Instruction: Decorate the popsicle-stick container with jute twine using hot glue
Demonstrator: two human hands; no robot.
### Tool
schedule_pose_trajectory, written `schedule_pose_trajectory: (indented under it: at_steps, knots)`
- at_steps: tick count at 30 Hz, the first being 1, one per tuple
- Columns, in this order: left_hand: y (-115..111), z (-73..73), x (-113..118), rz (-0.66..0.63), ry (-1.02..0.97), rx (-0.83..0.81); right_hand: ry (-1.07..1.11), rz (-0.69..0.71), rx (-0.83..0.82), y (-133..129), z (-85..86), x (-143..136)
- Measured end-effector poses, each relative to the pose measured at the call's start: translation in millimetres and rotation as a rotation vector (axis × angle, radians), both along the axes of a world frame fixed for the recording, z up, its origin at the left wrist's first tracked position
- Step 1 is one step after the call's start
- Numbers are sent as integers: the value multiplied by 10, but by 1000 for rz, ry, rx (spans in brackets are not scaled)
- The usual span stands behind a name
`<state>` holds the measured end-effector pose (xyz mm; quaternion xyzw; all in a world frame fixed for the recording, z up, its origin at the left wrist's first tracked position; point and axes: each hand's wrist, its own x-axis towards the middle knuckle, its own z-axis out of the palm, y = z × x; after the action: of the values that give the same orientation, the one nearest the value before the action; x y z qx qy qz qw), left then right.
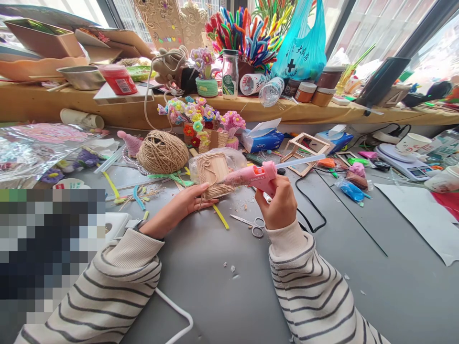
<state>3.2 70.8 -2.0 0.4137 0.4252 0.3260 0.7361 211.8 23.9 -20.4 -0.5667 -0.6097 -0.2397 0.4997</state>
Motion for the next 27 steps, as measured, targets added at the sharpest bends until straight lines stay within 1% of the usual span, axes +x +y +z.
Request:
schedule_pose_trajectory:
  at_steps: [6, 17, 22, 27]
  knots:
    - [-2, -1, -5, 0, -11, 1, -12, -5, 9, -2, 18, -7]
    - [6, -2, 0, -11, 36, 15, -150, 44, 110, -35, 72, -2]
    - [-4, 4, 2, 1, 31, 23, -178, 24, 120, -68, 96, -22]
    - [12, -24, -3, -11, 39, 40, -209, -10, 145, -71, 124, -39]
